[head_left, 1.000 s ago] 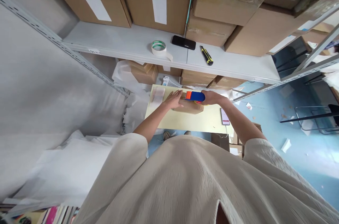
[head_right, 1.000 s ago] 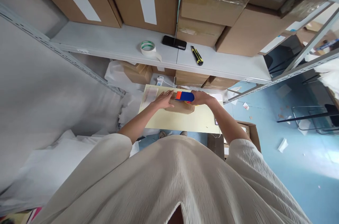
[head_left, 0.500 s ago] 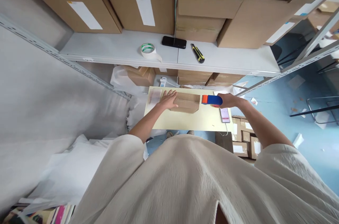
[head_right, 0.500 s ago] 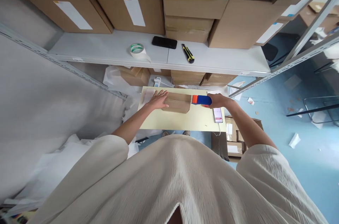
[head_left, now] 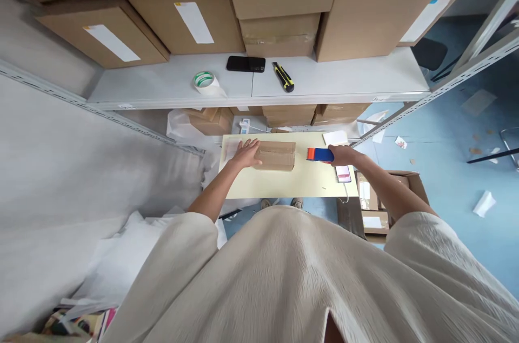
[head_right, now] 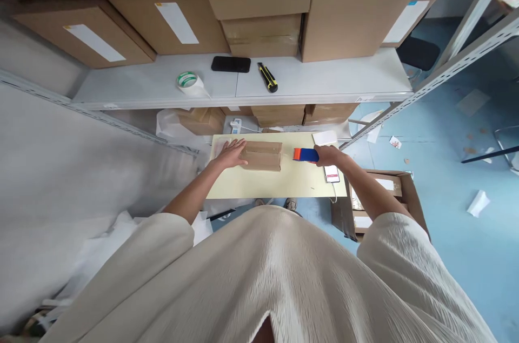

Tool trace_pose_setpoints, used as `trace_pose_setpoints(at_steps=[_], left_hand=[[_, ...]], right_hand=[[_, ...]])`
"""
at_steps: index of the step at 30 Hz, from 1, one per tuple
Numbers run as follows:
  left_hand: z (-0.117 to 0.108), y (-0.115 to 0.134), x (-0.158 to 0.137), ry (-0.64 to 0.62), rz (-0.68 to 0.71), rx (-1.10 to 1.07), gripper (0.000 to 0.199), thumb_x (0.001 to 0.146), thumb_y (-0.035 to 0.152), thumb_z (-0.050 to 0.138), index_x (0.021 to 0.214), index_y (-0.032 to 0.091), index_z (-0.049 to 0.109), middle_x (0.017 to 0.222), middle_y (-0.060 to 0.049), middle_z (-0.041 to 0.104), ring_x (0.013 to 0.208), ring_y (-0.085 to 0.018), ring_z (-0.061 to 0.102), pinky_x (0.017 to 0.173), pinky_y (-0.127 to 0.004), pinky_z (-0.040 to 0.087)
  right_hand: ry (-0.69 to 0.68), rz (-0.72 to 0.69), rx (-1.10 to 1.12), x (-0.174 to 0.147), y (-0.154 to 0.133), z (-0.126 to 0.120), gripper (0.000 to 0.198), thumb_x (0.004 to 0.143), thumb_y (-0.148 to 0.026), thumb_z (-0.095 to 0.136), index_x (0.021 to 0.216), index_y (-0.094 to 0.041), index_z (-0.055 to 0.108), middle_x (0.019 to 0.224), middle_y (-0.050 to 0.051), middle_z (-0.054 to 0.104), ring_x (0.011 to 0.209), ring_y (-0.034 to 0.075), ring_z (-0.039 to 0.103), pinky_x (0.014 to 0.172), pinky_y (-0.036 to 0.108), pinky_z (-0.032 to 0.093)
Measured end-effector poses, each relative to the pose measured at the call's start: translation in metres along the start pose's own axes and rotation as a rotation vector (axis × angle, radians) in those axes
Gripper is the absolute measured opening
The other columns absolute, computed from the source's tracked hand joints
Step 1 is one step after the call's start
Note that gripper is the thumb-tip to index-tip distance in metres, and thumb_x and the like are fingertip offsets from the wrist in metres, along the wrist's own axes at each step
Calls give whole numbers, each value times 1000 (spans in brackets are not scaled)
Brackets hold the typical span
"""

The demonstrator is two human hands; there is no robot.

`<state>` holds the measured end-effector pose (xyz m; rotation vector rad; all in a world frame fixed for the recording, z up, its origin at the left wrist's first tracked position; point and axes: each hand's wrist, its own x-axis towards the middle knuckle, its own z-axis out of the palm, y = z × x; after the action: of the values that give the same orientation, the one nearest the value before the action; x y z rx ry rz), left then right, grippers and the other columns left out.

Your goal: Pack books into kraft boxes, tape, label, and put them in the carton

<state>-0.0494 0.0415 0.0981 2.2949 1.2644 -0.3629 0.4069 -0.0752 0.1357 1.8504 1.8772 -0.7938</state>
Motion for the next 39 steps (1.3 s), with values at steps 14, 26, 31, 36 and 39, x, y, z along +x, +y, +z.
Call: trace_pose_setpoints(at_steps=[14, 26, 31, 36, 39], left_hand=[[3, -3, 2, -5, 7, -72, 119, 86, 54, 89, 183, 18, 32, 193, -22, 20, 179, -36, 25, 144, -45, 24], [-1, -4, 3, 2, 6, -69, 119, 83, 54, 90, 182, 18, 35, 192, -22, 23, 178, -39, 28, 143, -46, 30], [-2, -4, 0, 6, 21, -73, 118, 82, 51, 90, 181, 18, 36, 192, -22, 24, 177, -39, 33, 142, -45, 32], [-3, -3, 0, 2, -1, -74, 118, 80, 46, 92, 180, 16, 38, 192, -21, 24, 177, -38, 32, 142, -42, 31], [-2, -3, 1, 5, 5, -81, 117, 82, 48, 91, 181, 17, 37, 192, -21, 24, 178, -37, 30, 142, -44, 30]], right_hand=[[11, -109, -80, 48, -65, -6, 66, 78, -24, 93, 140, -18, 70, 131, 26, 79, 122, 47, 79, 101, 54, 62], [41, -64, -112, 57, -78, 11, 59, 72, -23, 95, 127, -17, 76, 124, 27, 81, 125, 50, 77, 106, 59, 56], [8, 26, 17, 57, -52, 33, 65, 73, -39, 95, 131, -20, 74, 118, 21, 82, 108, 40, 82, 90, 45, 61], [-17, 101, 264, 51, -14, 56, 57, 86, -67, 84, 117, -21, 77, 110, 18, 85, 99, 35, 81, 77, 37, 60], [19, 152, 382, 45, -7, 71, 52, 107, -63, 57, 122, -18, 76, 118, 21, 85, 102, 33, 81, 80, 35, 59]])
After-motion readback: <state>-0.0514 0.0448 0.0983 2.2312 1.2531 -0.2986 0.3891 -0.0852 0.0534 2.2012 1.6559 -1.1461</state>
